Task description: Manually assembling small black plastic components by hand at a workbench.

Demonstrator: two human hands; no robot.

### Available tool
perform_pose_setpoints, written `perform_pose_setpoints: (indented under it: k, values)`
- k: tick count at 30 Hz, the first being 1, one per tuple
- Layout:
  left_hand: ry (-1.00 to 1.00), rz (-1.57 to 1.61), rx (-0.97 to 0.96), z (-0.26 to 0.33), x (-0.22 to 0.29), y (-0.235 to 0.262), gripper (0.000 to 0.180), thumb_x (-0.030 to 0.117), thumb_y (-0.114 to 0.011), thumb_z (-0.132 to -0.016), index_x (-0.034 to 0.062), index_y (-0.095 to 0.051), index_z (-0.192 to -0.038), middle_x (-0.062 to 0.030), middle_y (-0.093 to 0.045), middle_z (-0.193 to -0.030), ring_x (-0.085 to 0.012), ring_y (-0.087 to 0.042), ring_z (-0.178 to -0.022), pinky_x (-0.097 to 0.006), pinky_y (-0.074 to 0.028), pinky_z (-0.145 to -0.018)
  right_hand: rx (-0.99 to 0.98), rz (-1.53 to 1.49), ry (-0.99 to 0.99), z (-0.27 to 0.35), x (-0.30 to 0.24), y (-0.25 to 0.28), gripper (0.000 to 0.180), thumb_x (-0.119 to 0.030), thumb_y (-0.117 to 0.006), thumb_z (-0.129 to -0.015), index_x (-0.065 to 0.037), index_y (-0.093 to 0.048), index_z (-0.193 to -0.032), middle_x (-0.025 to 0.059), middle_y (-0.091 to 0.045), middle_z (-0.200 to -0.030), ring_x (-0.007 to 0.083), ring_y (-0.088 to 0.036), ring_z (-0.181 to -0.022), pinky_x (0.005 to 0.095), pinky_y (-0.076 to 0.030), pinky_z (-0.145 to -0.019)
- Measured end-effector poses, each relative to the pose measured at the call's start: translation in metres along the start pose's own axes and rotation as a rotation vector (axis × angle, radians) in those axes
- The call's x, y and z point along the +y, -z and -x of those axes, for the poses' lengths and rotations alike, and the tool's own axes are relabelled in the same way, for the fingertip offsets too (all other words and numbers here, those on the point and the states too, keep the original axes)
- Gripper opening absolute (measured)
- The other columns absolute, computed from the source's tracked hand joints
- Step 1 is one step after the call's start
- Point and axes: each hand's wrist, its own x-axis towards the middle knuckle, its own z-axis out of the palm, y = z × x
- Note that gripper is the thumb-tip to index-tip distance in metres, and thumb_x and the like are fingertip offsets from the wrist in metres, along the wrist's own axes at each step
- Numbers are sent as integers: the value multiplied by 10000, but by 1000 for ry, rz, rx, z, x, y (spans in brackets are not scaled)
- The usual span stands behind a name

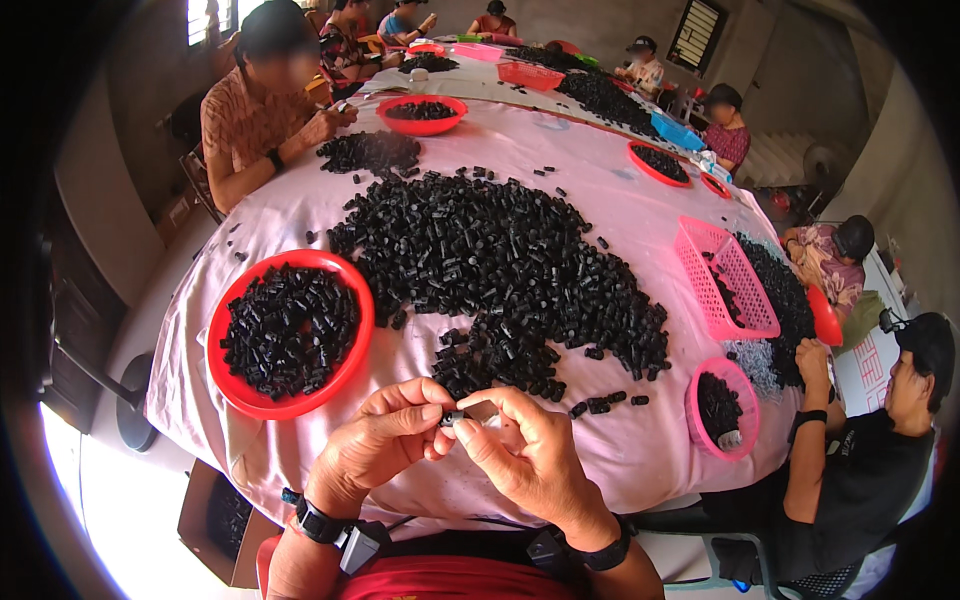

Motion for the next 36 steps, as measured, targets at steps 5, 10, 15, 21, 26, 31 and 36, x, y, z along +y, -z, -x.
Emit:
perform_pose_setpoints:
  k: [5, 10, 15, 21, 26, 31, 36]
  values:
    - [77, 107, -71, 0, -5, 5, 209, 121, -603, -962, 11, -607, -1139, -106, -682, -952, -153, -654, -807, -269, -517, -725, 7, 10, 22, -2, 12, -1, 194, -146, -647, -941, -2, -635, -1071, 34, -725, -806, 17, -496, -584, 203, -358, -502]
    - [132, 105, -73, -1, -4, -2, 285, 122, -597, -966, -4, -582, -1222, -111, -682, -967, -149, -647, -813, -263, -520, -727, 68, 47, 75, -2, 0, -1, 189, -134, -652, -939, 7, -629, -1063, 56, -720, -820, 25, -545, -626, 210, -416, -542]
    - [120, 174, -112, -2, -4, 4, 294, 139, -581, -977, -11, -573, -1229, -116, -681, -980, -150, -642, -826, -263, -521, -730, 55, 95, -4, 4, -11, 6, 171, -138, -634, -955, 17, -618, -1025, 80, -705, -816, 60, -614, -680, 225, -466, -580]
    - [109, 194, -124, -3, -7, 5, 275, 165, -582, -977, -14, -566, -1186, -98, -671, -1014, -166, -649, -845, -262, -520, -736, 20, 152, 54, 1, -9, -1, 207, -187, -654, -949, 12, -601, -942, 105, -677, -772, 107, -633, -637, 249, -483, -555]
    - [67, 210, -103, -5, -13, 7, 266, 160, -588, -976, 8, -585, -1194, -57, -648, -1070, -124, -629, -912, -249, -504, -761, -5, 315, 93, 0, -5, 1, 277, -265, -742, -882, -28, -598, -869, 79, -661, -702, 136, -641, -579, 271, -485, -501]
    - [91, 187, -95, -2, -8, -3, 327, 159, -627, -943, 0, -574, -1224, -62, -633, -1108, -135, -614, -983, -291, -509, -865, 19, 442, 220, -2, 3, -1, 329, -271, -834, -785, -37, -612, -847, 71, -694, -750, 165, -680, -609, 265, -503, -512]
    - [78, 146, -89, -2, -9, -9, 321, 154, -591, -976, 12, -578, -1264, -17, -637, -1019, -95, -594, -866, -253, -481, -790, 29, 506, 184, 1, 4, 3, 350, -319, -830, -782, -42, -629, -857, 77, -692, -725, 178, -674, -595, 276, -503, -511]
